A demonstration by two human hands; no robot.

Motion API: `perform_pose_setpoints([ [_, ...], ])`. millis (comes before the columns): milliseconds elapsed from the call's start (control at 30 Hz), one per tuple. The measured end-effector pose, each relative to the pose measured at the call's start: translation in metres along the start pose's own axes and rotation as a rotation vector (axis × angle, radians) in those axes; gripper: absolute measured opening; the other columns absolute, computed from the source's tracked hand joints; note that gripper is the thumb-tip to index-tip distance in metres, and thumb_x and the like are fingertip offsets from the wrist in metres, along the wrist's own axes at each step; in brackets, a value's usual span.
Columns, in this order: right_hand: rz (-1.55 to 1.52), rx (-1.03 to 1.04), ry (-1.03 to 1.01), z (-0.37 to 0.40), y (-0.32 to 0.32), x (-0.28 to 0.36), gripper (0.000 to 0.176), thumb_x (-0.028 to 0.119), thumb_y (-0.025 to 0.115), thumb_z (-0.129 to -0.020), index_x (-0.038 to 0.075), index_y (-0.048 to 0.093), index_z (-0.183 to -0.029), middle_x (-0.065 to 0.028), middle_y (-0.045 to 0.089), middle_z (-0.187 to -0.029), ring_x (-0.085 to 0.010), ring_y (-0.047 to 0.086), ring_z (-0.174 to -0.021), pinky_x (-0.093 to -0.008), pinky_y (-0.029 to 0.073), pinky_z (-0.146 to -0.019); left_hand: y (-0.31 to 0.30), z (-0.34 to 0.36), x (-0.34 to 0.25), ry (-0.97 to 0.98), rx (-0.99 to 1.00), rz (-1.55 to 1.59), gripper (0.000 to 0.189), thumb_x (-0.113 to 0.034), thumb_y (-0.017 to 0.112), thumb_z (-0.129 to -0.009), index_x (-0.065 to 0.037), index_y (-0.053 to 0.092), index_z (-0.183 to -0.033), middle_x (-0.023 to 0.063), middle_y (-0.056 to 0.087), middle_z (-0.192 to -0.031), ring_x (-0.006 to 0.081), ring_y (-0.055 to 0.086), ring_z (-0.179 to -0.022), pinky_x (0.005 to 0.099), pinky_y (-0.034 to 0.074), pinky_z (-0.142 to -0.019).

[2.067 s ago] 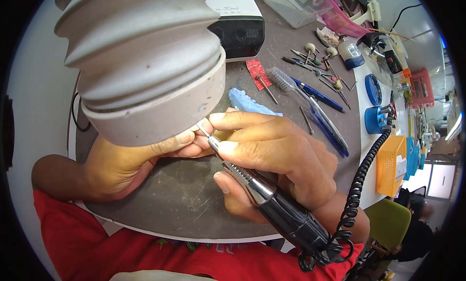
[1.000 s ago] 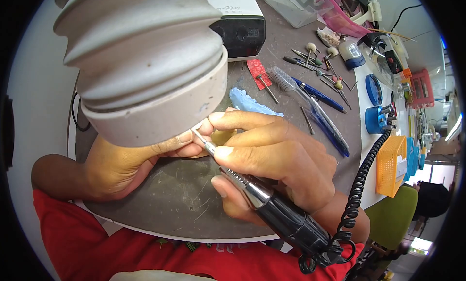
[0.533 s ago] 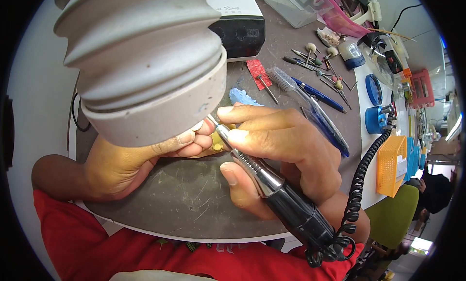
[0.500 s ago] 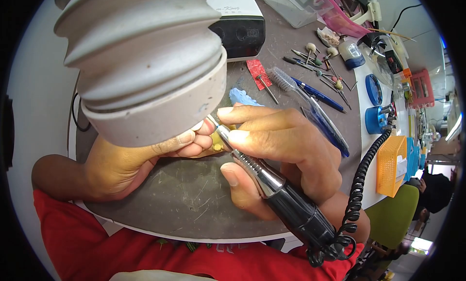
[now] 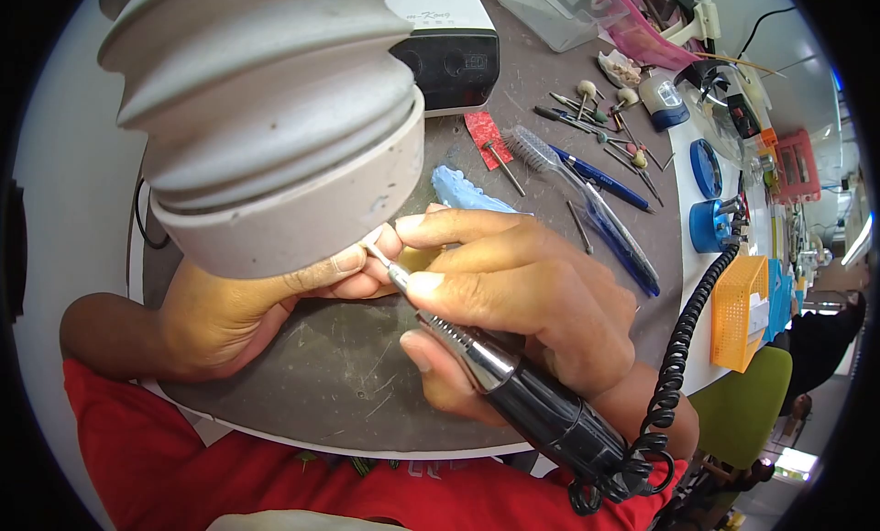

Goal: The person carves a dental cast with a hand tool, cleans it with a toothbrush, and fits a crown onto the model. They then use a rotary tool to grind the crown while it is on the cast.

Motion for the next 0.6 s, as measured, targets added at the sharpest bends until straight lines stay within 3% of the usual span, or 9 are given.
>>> perform_pose_setpoints([
  [67, -0.008, -0.012, 0.019, -0.0009, -0.0034, -0.0003, 0.028, 0.003, 0.061, -0.079, -0.009, 0.047, -0.100, -0.0205, 0.062, -0.090, -0.0205, 0.060, -0.086, -0.0297, 0.046, -0.081, 0.0010, -0.0006, -0.0015, 0.018, 0.014, -0.018, 0.028, 0.002, 0.057, -0.086, 0.007, 0.054, -0.114, 0.0177, 0.060, -0.108, 0.0216, 0.062, -0.097, 0.0266, 0.052, -0.088],
  [133, 0.049, 0.131, 0.041, -0.0055, 0.0017, -0.0012, 0.028, 0.001, 0.061, -0.078, -0.009, 0.048, -0.101, -0.0207, 0.062, -0.091, -0.0206, 0.061, -0.087, -0.0292, 0.046, -0.082, 0.0002, -0.0005, -0.0001, 0.018, 0.010, -0.021, 0.028, 0.002, 0.057, -0.086, 0.006, 0.054, -0.114, 0.0176, 0.060, -0.108, 0.0216, 0.062, -0.098, 0.0266, 0.052, -0.087],
  [333, -0.029, -0.014, 0.051, 0.0010, -0.0014, -0.0035, 0.026, 0.002, 0.064, -0.078, -0.009, 0.050, -0.097, -0.0207, 0.063, -0.091, -0.0203, 0.061, -0.089, -0.0294, 0.046, -0.083, 0.0001, -0.0001, 0.0006, 0.006, 0.017, -0.016, 0.029, 0.001, 0.058, -0.087, 0.006, 0.054, -0.115, 0.0174, 0.059, -0.110, 0.0219, 0.062, -0.099, 0.0267, 0.053, -0.087],
  [600, -0.006, 0.021, -0.018, -0.0005, 0.0007, -0.0043, 0.033, 0.004, 0.063, -0.079, -0.007, 0.044, -0.103, -0.0192, 0.061, -0.088, -0.0219, 0.060, -0.085, -0.0311, 0.046, -0.080, 0.0003, 0.0005, 0.0004, -0.008, 0.008, 0.017, 0.025, 0.001, 0.057, -0.086, 0.007, 0.056, -0.111, 0.0183, 0.061, -0.105, 0.0218, 0.063, -0.097, 0.0252, 0.053, -0.086],
])
Point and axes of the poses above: each hand's wrist, its own z-axis away from the middle knuckle, its own y-axis out of the palm, x = y × z, the point moved 10 cm from there along -z, towards the middle knuckle
